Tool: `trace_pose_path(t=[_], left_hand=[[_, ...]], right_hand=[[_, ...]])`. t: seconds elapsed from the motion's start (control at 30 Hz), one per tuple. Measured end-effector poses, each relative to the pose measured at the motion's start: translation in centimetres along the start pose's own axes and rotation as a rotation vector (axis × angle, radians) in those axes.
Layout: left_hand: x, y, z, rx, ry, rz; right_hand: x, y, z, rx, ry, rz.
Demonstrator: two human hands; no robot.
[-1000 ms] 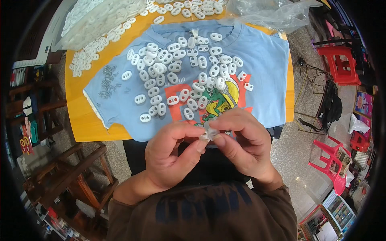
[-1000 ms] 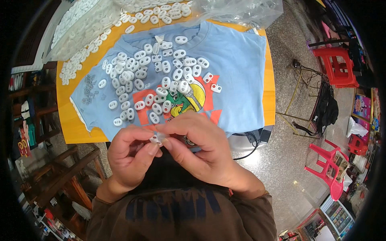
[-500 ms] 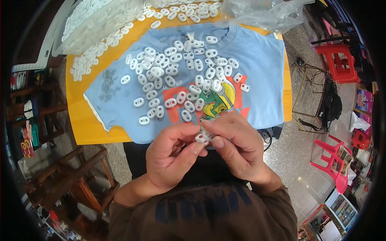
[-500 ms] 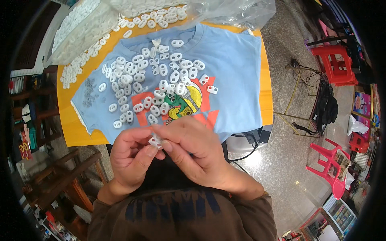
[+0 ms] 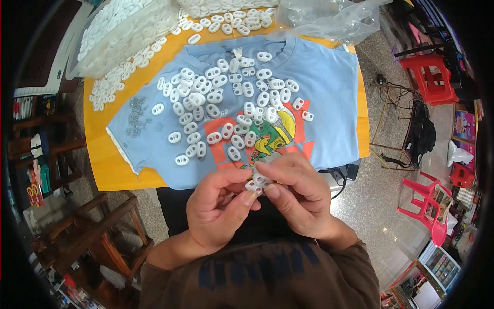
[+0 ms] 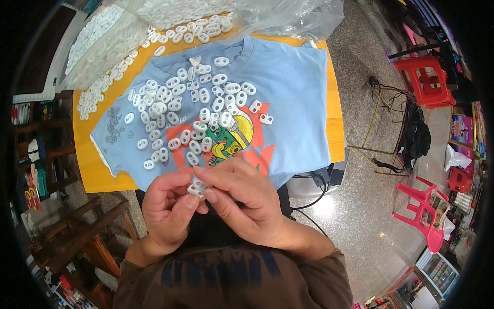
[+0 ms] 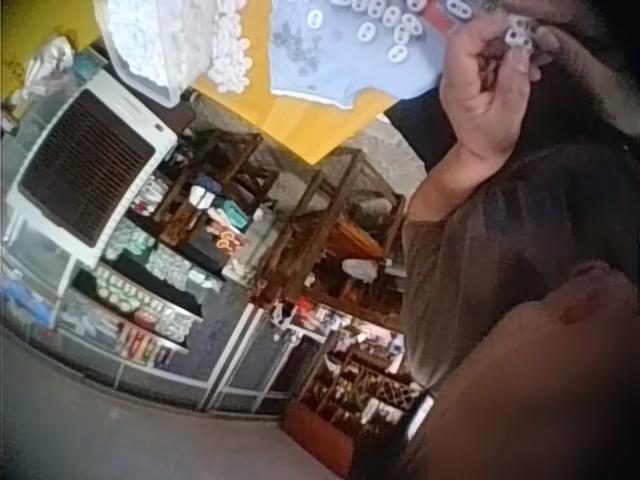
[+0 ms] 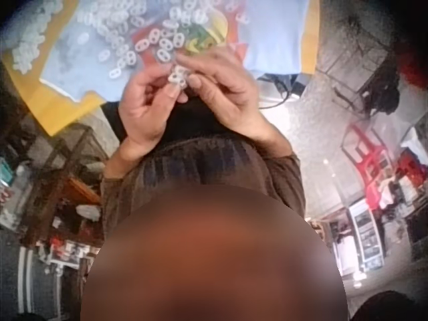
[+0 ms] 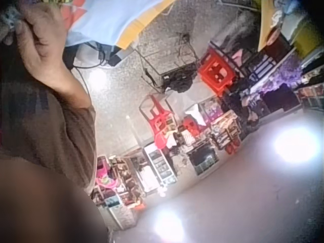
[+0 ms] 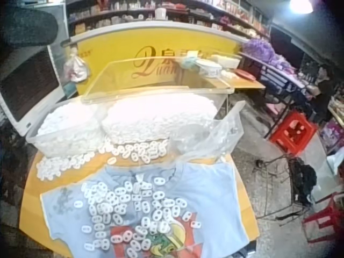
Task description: Assembling white plastic cord locks by manually inserting internal spring components.
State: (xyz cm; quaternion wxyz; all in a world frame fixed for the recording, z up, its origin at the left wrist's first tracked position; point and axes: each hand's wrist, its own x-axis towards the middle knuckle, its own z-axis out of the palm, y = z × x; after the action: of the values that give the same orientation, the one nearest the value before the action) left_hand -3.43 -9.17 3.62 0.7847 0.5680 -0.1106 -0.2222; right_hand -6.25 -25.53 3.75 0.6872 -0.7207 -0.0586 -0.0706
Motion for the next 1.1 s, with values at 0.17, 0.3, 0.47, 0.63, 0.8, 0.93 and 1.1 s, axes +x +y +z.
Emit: trace_pose_path(t=[0.17, 0.3, 0.47, 0.63, 0.8, 0.93, 1.1], left_hand=[[-0.2, -0.2, 0.1, 0.035, 0.008, 0.029], [-0.2, -0.1, -0.2, 0.073, -0.029, 0.008], [-0.3, 0.0, -0.6, 0.086, -0.056, -0.082], [-0.4, 0.5, -0.5, 0.116, -0.109, -0.061], [-0.4, 0.8, -0.6, 0.033, -0.143, -0.087], [-0.9, 0.9, -0.3, -0.015, -0.159, -0.095], [-1.8, 1.1, 0.2, -0.003, -0.143, -0.049]], right_hand=[[0.2, -0.2, 0.0, -0.039, -0.024, -0.056], [0.2, -0.3, -0.1, -0.03, -0.041, -0.048], [0.2, -0.2, -0.1, -0.017, -0.021, -0.052], [-0.2, -0.1, 0.1, 0.033, 0.006, -0.042], [-0.2, -0.3, 0.0, -0.005, -0.029, -0.082], [-0.6, -0.7, -0.2, -0.084, -0.053, -0.136], [-1.2, -1.3, -0.2, -0.063, -0.099, -0.188]])
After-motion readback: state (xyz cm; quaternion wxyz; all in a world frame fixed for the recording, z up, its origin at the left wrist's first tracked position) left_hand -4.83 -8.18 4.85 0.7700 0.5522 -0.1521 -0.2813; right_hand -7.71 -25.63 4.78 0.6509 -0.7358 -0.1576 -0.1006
